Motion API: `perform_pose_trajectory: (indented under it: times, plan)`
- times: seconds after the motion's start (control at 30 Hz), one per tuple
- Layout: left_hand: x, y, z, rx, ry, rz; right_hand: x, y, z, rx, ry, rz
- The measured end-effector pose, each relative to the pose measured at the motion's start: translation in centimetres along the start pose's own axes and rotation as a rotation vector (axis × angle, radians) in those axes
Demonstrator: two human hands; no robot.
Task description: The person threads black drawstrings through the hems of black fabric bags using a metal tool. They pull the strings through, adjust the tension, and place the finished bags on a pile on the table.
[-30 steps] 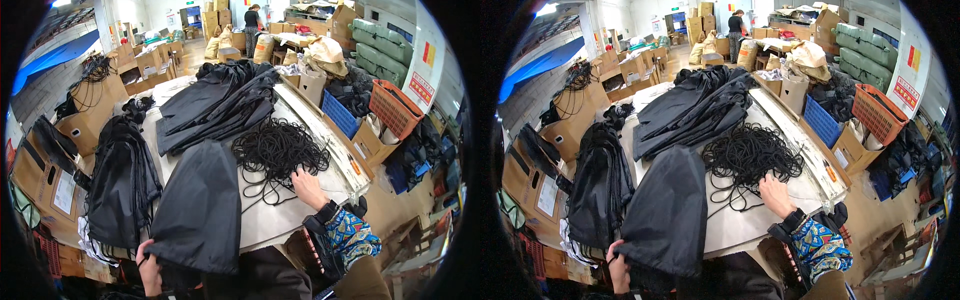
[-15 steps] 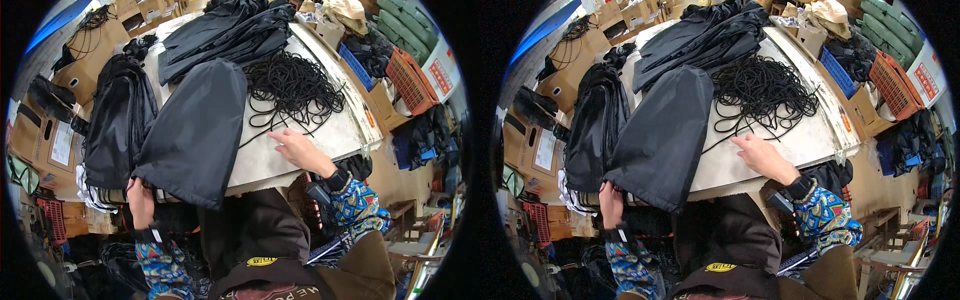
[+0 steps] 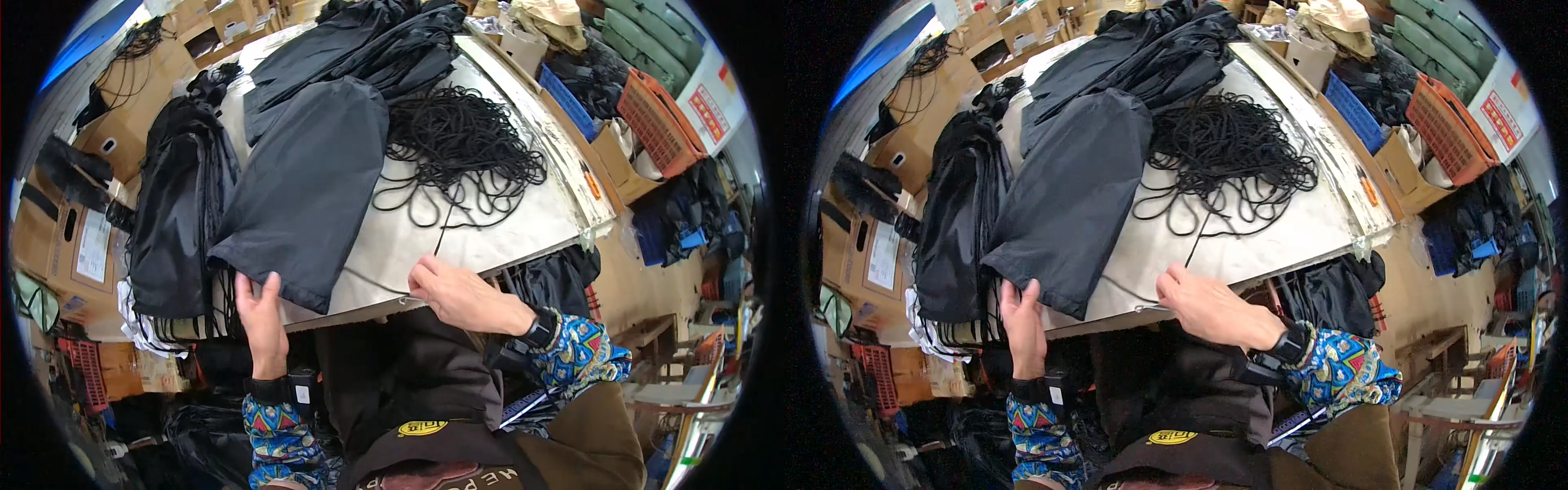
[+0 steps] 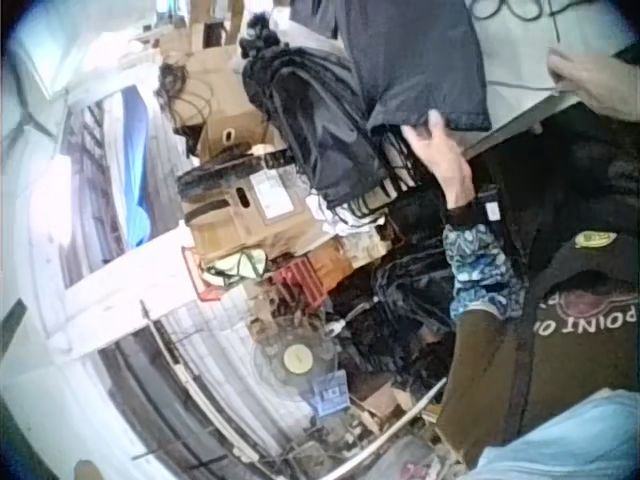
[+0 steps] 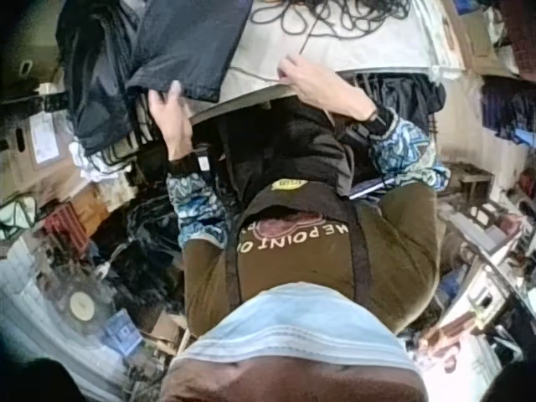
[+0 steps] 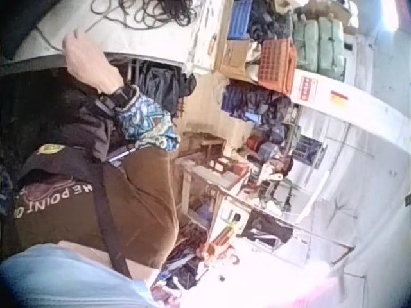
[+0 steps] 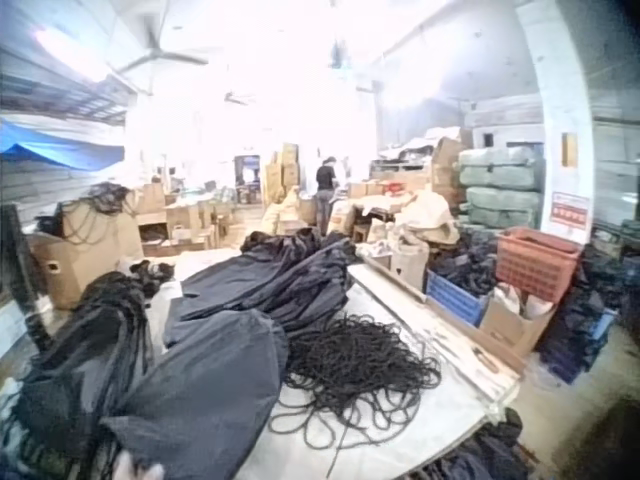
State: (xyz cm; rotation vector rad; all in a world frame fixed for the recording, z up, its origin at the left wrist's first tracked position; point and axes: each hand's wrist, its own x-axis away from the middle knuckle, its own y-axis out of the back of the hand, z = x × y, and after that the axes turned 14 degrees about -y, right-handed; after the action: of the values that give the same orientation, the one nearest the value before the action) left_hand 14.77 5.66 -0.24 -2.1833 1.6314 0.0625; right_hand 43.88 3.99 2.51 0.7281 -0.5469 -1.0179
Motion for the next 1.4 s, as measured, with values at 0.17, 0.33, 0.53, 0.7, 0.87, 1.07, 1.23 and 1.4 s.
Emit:
perform_pose_trajectory:
  times: [0.17, 0.33, 0.53, 0.7, 0.87, 1.07, 1.23, 1.4]
  plan:
    - [4.9, -5.8, 0.1, -0.743, -0.59, 0.299, 0.7, 0.1, 0.8, -0.222, 0.048, -0.066]
    - [6.2, -8.0, 0.2, -0.484, -0.221, 0.806, -1.0, 1.3, -1.0, -0.212, 0.01, -0.067]
    - [2.4, -4.0, -0.9, -0.639, -0.274, 0.709, -5.4, 5.2, -8.7, -0.17, -0.277, -0.138]
    - [2.2, -3.4, -1.5, -0.538, -0.375, 0.985, -9.3, 7.3, -13.4, -0.932, -0.801, 0.03]
    - [2.8, -1.1, -1.7, -0.712, -0.423, 1.142, -9.9, 10.3, -16.9, -1.447, -0.773, -0.207]
    - [0.0, 2.1, -1.2, -1.102, -0.326, 0.641, -7.5, 12.2, -17.2, -1.41, -0.795, -0.244]
    - [-0.8, -2.5, -3.9, -1.298, -0.283, 0.51, -6.5, 10.9, -11.2, -1.05, -0.677, 0.102]
    - [0.0, -13.8, 1.2, -0.818, -0.566, 0.645, -9.5, 7.2, -12.3, -0.195, -0.346, -0.086]
